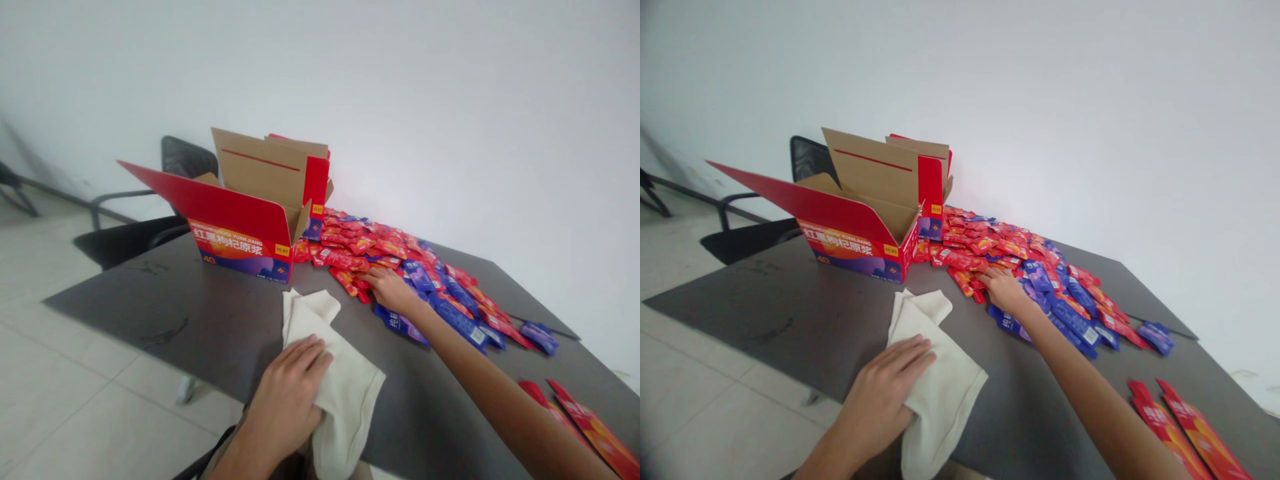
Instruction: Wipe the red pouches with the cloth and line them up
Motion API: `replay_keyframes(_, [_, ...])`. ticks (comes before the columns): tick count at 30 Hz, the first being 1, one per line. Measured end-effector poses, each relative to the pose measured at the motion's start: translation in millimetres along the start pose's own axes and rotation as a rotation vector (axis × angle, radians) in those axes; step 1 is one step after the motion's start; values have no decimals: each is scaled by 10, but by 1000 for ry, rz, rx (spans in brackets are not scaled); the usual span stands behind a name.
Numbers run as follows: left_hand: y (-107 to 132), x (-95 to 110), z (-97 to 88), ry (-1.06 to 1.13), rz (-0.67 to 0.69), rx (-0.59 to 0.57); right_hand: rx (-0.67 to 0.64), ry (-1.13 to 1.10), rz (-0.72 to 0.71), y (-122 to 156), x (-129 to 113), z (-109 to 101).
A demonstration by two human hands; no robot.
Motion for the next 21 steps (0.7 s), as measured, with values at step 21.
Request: replay_keyframes(21, [-13,5,-93,-36,27,79,210,-145,-204,1629,-811,-603])
Point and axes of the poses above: each hand's wrist, its own y-axis away from the middle knuckle, its own z-axis out of the palm, x = y × z, the point moved 6 cm from there along -y, towards the middle knuckle, and after that the axes turned 8 degrees about x, right-handed, at the moved point
